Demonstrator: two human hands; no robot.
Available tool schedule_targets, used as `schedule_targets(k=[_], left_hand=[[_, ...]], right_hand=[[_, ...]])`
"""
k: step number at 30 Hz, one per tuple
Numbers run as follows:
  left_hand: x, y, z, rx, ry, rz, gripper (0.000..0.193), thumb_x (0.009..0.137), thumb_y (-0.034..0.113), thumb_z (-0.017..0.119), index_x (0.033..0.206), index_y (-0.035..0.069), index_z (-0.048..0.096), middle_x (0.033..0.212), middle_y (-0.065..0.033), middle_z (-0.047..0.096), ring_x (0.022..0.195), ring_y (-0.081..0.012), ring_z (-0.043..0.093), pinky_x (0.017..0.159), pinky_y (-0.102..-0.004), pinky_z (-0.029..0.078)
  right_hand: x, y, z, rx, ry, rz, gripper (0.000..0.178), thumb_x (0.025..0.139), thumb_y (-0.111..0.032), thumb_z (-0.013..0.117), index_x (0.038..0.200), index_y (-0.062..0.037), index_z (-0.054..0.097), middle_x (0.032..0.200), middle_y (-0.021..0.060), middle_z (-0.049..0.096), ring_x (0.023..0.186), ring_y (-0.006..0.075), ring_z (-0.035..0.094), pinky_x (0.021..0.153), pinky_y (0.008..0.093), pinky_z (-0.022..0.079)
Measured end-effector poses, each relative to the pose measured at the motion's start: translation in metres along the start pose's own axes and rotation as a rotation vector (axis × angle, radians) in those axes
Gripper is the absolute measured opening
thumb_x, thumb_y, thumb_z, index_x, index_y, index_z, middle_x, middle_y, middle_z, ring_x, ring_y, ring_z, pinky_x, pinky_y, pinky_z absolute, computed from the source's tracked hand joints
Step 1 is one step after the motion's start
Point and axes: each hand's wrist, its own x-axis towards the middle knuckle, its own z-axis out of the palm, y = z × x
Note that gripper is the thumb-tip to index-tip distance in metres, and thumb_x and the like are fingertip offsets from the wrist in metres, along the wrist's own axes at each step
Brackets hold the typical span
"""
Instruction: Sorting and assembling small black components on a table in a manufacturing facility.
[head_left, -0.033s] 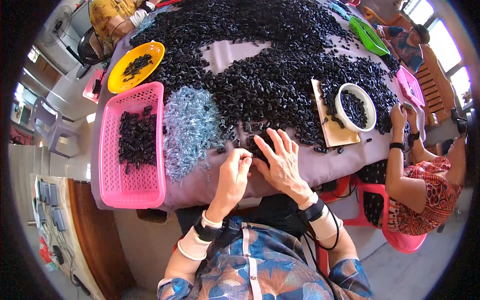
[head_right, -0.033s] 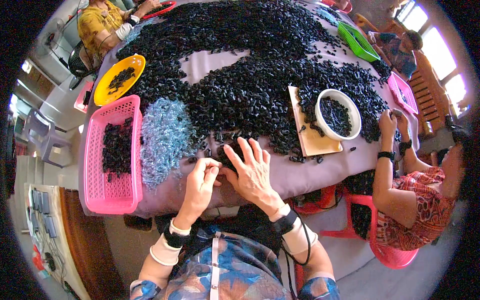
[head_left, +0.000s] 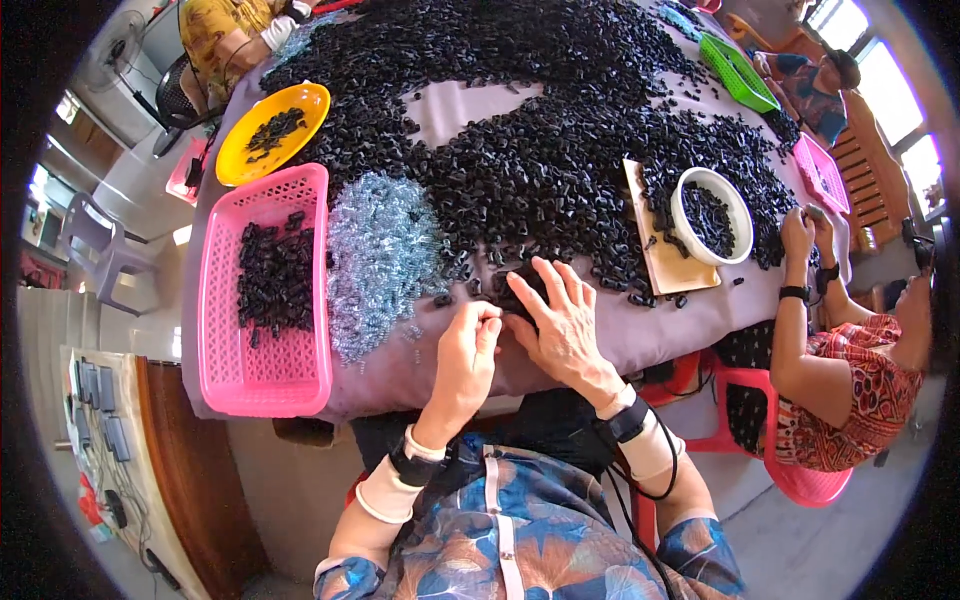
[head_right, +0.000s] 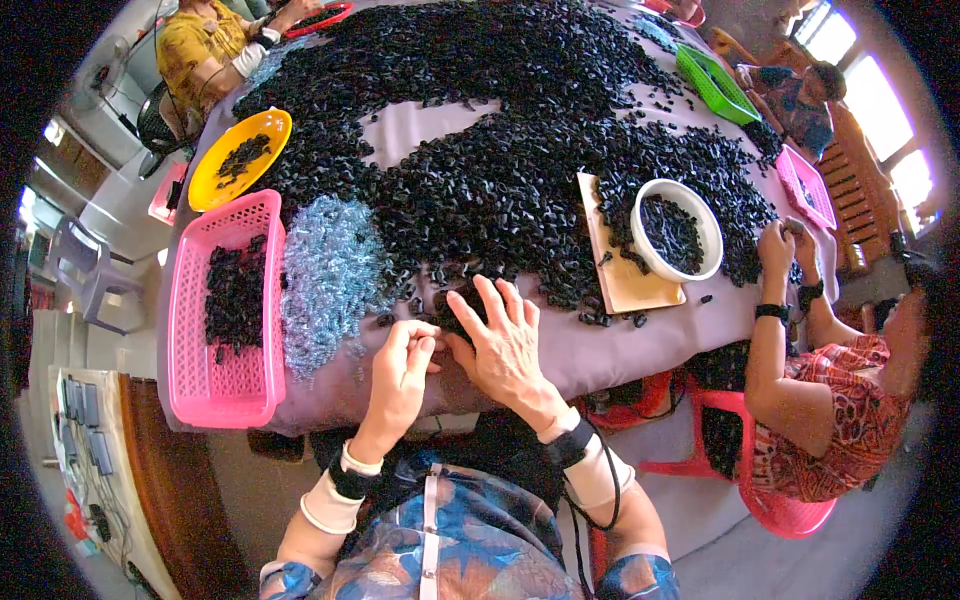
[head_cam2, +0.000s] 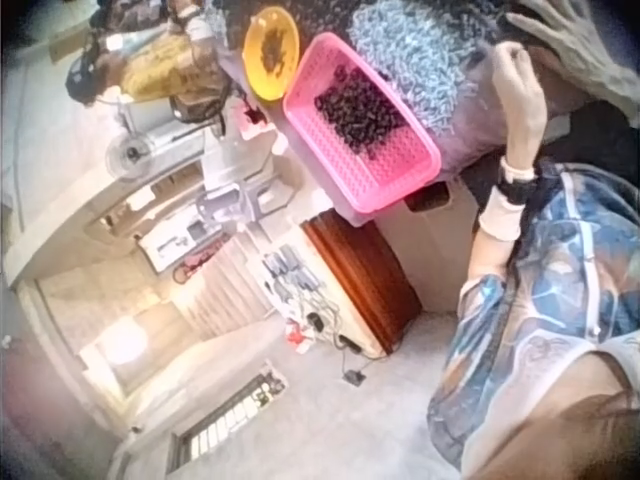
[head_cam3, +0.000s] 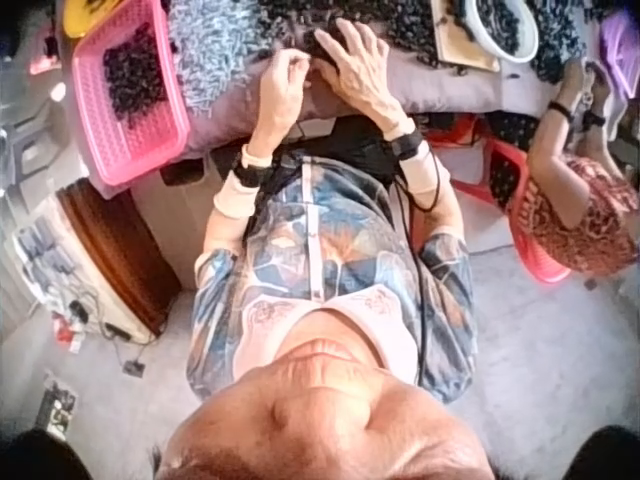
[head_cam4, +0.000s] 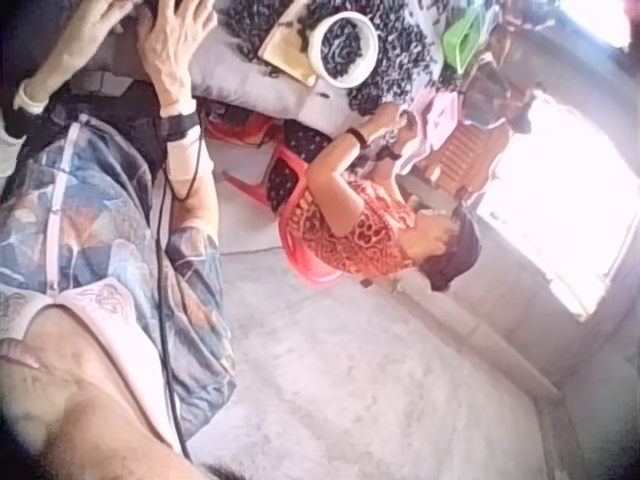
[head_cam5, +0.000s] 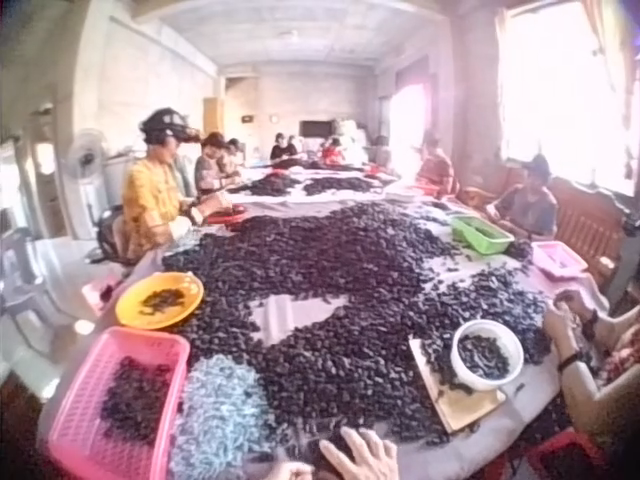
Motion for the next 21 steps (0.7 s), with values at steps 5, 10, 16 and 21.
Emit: schedule_targets(k=[5,10,16,21], left_hand=[[-0.011,0.004,-0.012,0.047,-0.026,0.137,0.012,0.096,0.012,0.05,0.102,0.003,0.054,0.089,-0.006,0.062,0.08,-0.0127,0.061,0.067,-0.0261,0.051],[-0.007,0.0,-0.014,0.346,-0.253,0.437,0.009,0.089,0.013,0.059,0.096,0.007,0.057,0.083,-0.0091,0.061,0.074,-0.0268,0.058,0.068,-0.0358,0.045],[-0.005,-0.008,-0.009,0.336,-0.214,0.447,0.01,0.086,0.013,0.06,0.094,0.008,0.058,0.082,-0.0103,0.06,0.074,-0.032,0.055,0.069,-0.0392,0.043],[-0.005,-0.008,-0.007,0.36,-0.168,0.5,0.011,0.085,0.013,0.061,0.094,0.008,0.057,0.08,-0.0105,0.06,0.074,-0.0327,0.055,0.068,-0.0403,0.043]], right_hand=[[0.005,0.001,-0.003,0.017,0.042,-0.01,0.049,0.074,-0.024,0.069,0.121,-0.017,0.056,0.131,0.0151,0.044,0.116,0.0357,0.042,0.093,0.0484,0.033],[0.017,0.008,-0.002,0.067,0.096,-0.073,0.041,0.07,-0.02,0.07,0.109,-0.0145,0.062,0.111,0.0112,0.053,0.096,0.0302,0.052,0.076,0.0407,0.046],[0.029,0.007,-0.003,-0.009,0.066,-0.105,0.027,0.073,-0.016,0.068,0.099,-0.0143,0.062,0.093,0.0066,0.054,0.081,0.0256,0.054,0.062,0.0348,0.05],[0.033,0.016,0.004,0.0,0.06,-0.193,0.019,0.074,-0.014,0.068,0.09,-0.0129,0.06,0.085,0.0066,0.051,0.072,0.0257,0.055,0.058,0.0352,0.049]])
